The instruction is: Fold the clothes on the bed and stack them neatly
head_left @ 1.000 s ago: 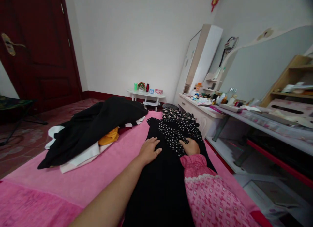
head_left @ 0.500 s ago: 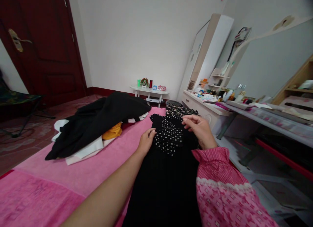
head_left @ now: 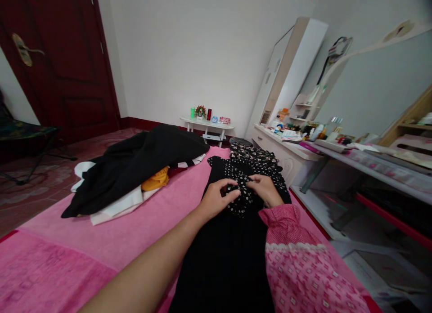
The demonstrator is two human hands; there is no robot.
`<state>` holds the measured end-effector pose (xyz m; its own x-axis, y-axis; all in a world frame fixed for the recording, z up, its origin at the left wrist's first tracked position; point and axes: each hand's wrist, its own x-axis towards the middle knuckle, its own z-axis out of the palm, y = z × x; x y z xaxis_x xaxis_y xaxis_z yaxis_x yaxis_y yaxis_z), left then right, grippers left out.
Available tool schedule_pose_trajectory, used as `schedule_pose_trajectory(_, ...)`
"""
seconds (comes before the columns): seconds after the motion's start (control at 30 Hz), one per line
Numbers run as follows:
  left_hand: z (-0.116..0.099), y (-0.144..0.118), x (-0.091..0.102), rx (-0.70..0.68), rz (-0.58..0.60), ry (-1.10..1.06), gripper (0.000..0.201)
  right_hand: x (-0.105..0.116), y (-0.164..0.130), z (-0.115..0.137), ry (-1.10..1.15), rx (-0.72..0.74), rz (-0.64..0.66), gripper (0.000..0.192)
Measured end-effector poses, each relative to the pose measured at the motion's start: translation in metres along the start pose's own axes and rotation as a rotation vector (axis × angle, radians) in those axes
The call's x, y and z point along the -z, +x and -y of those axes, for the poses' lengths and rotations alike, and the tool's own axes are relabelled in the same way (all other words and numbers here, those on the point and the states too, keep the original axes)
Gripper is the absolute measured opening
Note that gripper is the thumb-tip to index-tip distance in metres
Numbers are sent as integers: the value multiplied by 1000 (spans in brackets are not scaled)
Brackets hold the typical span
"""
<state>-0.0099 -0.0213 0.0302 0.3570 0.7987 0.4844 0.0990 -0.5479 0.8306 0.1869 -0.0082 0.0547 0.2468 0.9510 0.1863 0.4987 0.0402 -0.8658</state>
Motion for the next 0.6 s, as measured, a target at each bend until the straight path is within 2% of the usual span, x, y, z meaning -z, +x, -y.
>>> schedule_pose_trajectory(0.1, -5, 8, 5, 112, -104, -250, 38, 26, -2, 25, 119, 172, -392, 20)
schedule_pose_trajectory(0.17, 3, 13, 10, 186, -155, -289, 34, 43, -7, 42, 145, 304, -639, 15)
schedule_pose_trajectory(0.23, 15, 15, 15, 259, -173, -255, 28, 55, -15, 60, 147, 411, -799, 13)
schedule_pose_trajectory(0.33, 30, 14, 17, 347, -157, -220, 24, 64, -30, 83, 172, 571, -941, 16)
schedule_pose_trajectory(0.43, 29, 12, 12, 376, -91, -258, 26, 65, -42, 98, 178, 686, -1017, 21)
schedule_pose_trajectory(0.5, 22, 12, 8, 387, -19, -321, 34, 63, -47, 103, 201, 698, -1006, 25)
schedule_pose_trajectory(0.57, 13, 13, 8, 425, 58, -400, 45, 60, -54, 108, 248, 654, -875, 25)
schedule_pose_trajectory(0.6, 9, 14, 10, 450, 90, -434, 51, 58, -59, 112, 249, 614, -728, 22)
